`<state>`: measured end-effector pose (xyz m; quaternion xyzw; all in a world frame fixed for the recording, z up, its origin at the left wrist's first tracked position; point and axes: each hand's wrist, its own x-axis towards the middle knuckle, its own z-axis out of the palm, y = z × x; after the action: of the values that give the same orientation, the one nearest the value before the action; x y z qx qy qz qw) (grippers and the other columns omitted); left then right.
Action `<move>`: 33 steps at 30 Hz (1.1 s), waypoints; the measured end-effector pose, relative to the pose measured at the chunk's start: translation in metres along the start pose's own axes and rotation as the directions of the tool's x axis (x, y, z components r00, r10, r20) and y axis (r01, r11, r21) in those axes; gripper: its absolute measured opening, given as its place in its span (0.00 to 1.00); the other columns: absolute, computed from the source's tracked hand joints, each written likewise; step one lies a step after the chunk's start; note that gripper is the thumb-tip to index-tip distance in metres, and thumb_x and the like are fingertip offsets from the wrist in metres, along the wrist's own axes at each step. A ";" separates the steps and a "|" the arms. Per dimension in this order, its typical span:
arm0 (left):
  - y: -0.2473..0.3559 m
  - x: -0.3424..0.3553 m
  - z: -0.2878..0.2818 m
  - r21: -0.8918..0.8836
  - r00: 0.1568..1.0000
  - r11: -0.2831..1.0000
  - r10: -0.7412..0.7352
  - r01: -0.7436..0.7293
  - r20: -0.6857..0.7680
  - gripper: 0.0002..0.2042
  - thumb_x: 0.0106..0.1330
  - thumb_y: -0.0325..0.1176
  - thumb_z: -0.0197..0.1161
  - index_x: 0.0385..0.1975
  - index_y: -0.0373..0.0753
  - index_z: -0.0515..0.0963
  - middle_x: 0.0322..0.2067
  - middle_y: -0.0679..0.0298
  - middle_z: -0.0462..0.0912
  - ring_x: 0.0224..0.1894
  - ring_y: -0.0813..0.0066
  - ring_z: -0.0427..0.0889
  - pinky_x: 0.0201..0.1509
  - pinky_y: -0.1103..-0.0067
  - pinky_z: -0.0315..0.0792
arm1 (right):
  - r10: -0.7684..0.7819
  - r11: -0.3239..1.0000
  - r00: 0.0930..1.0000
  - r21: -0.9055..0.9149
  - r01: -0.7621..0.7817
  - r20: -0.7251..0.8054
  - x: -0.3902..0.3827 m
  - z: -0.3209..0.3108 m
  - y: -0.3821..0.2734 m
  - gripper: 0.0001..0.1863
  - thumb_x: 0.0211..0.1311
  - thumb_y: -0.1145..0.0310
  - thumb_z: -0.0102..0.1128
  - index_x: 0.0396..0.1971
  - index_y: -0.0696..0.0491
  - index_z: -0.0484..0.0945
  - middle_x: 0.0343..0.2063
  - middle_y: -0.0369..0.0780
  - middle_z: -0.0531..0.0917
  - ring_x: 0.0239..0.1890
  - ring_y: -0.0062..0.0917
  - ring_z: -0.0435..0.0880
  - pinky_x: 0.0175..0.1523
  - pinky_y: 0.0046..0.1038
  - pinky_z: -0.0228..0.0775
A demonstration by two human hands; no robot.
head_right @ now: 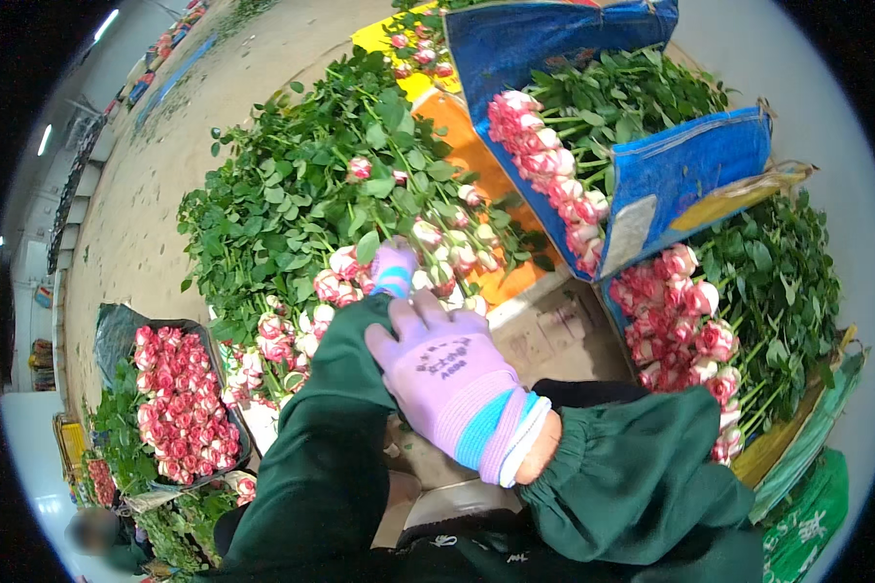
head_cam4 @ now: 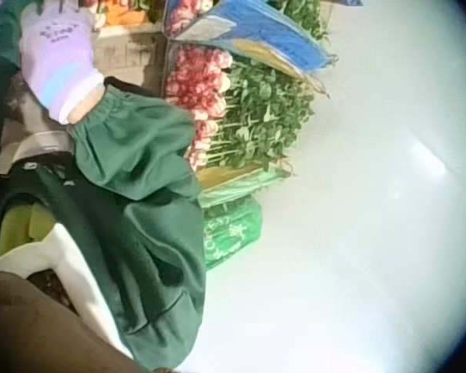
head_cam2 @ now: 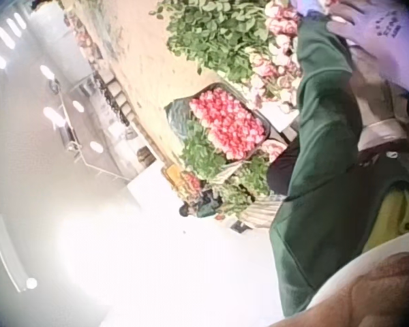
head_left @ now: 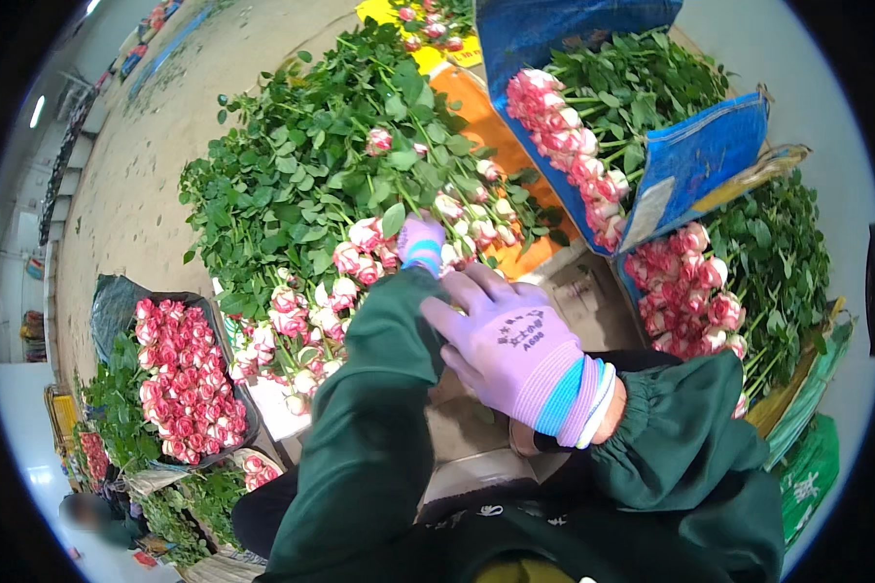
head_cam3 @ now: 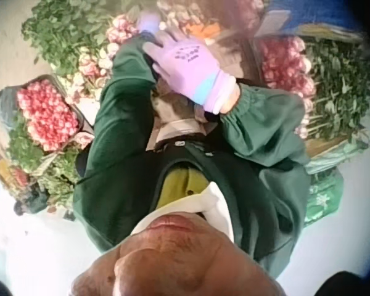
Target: The person sits on the floor and trims leaves and side buds from pink and white roses by hand. They gather trimmed stems into bundles and place them into a blue bag on the right.
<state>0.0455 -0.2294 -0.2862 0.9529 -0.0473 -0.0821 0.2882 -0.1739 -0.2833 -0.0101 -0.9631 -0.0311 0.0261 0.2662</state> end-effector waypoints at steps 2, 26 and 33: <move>0.005 0.001 0.022 -0.050 0.999 0.999 -0.001 0.003 0.041 0.13 0.57 0.38 0.50 0.35 0.41 0.79 0.33 0.49 0.80 0.38 0.49 0.79 0.43 0.63 0.71 | 0.038 0.999 0.999 -0.027 -0.039 -0.017 0.003 0.003 0.007 0.21 0.52 0.66 0.57 0.48 0.49 0.67 0.49 0.42 0.69 0.55 0.39 0.68 0.49 0.40 0.66; 0.006 -0.190 -0.207 -0.922 0.886 -0.141 0.362 0.359 0.290 0.14 0.68 0.39 0.50 0.46 0.36 0.67 0.21 0.70 0.69 0.25 0.73 0.72 0.30 0.73 0.71 | 0.005 0.994 0.985 -0.102 -0.023 -0.173 0.019 0.008 0.011 0.19 0.54 0.63 0.56 0.46 0.50 0.70 0.42 0.43 0.73 0.47 0.37 0.73 0.47 0.38 0.68; -0.044 -0.222 -0.188 -0.914 0.891 0.296 0.274 0.279 0.361 0.15 0.66 0.33 0.52 0.48 0.30 0.66 0.26 0.59 0.76 0.31 0.65 0.78 0.38 0.72 0.74 | 0.007 0.999 0.996 0.047 -0.002 -0.094 0.034 0.018 -0.012 0.20 0.58 0.61 0.53 0.49 0.52 0.71 0.47 0.47 0.75 0.48 0.42 0.74 0.52 0.39 0.66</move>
<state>-0.1358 -0.0603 -0.1282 0.5440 -0.0534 -0.3138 0.7764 -0.1414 -0.2615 -0.0212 -0.9568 -0.0157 -0.0179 0.2897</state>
